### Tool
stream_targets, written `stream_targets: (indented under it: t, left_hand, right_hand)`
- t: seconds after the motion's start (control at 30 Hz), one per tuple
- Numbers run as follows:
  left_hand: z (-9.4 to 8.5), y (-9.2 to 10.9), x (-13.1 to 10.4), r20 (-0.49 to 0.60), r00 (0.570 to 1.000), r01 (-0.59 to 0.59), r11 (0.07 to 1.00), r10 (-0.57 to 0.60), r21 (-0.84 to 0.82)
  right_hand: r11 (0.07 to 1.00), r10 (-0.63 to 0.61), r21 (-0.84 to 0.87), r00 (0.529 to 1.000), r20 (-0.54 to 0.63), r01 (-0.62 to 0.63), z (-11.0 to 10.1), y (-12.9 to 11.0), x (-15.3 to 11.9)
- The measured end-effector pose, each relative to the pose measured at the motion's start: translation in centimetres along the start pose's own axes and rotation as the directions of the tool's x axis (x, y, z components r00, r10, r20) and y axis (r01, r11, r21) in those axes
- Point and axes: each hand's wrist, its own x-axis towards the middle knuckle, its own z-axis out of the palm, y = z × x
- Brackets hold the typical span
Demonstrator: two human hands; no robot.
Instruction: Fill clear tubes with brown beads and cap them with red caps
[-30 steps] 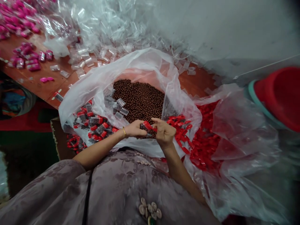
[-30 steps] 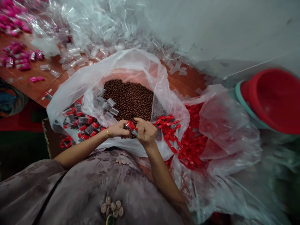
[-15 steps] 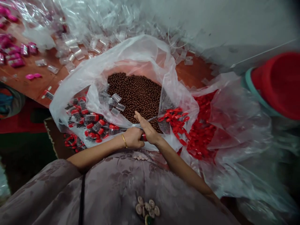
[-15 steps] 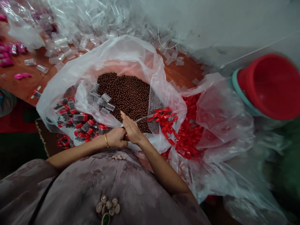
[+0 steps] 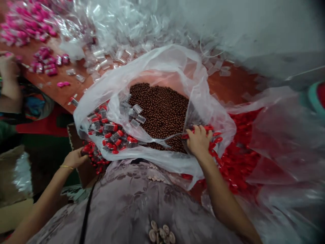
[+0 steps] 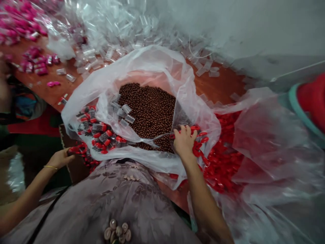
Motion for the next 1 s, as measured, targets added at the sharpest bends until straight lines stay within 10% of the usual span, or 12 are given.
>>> stream_targets:
  t: [0.07,0.17,0.37,0.53,0.67,1.0]
  left_hand:
    - [-0.7,-2.5,-0.1,-0.129,0.987,0.129,0.96,-0.1,0.246]
    - [-0.5,-0.5,0.0,-0.341,0.933,-0.002,0.95,0.114,0.312]
    - [3.9,16.0,1.7,-0.331,0.764,-0.606,0.792,0.554,-0.073]
    - [7.1,24.5,5.6,-0.041,0.954,-0.287,0.864,0.297,-0.413]
    - [7.8,25.4,7.9,0.076,0.985,-0.093,0.857,0.152,-0.508]
    - [8.5,25.5,9.3,-0.03,0.991,-0.126,0.868,0.127,-0.481]
  right_hand:
    - [0.997,-0.064,-0.046,0.997,-0.031,0.063,1.4,1.3,0.2]
    - [0.995,-0.096,0.008,0.991,-0.095,0.098,2.2,1.4,0.4]
    - [0.916,0.114,0.39,0.993,-0.025,-0.095,0.7,-3.9,1.0]
    - [0.821,-0.028,0.57,0.995,0.091,-0.029,0.5,-11.4,5.4]
    - [0.869,-0.129,0.495,0.968,0.217,0.004,1.1,-15.3,9.0]
    - [0.877,-0.045,0.473,0.966,0.255,-0.085,2.9,-16.3,8.0]
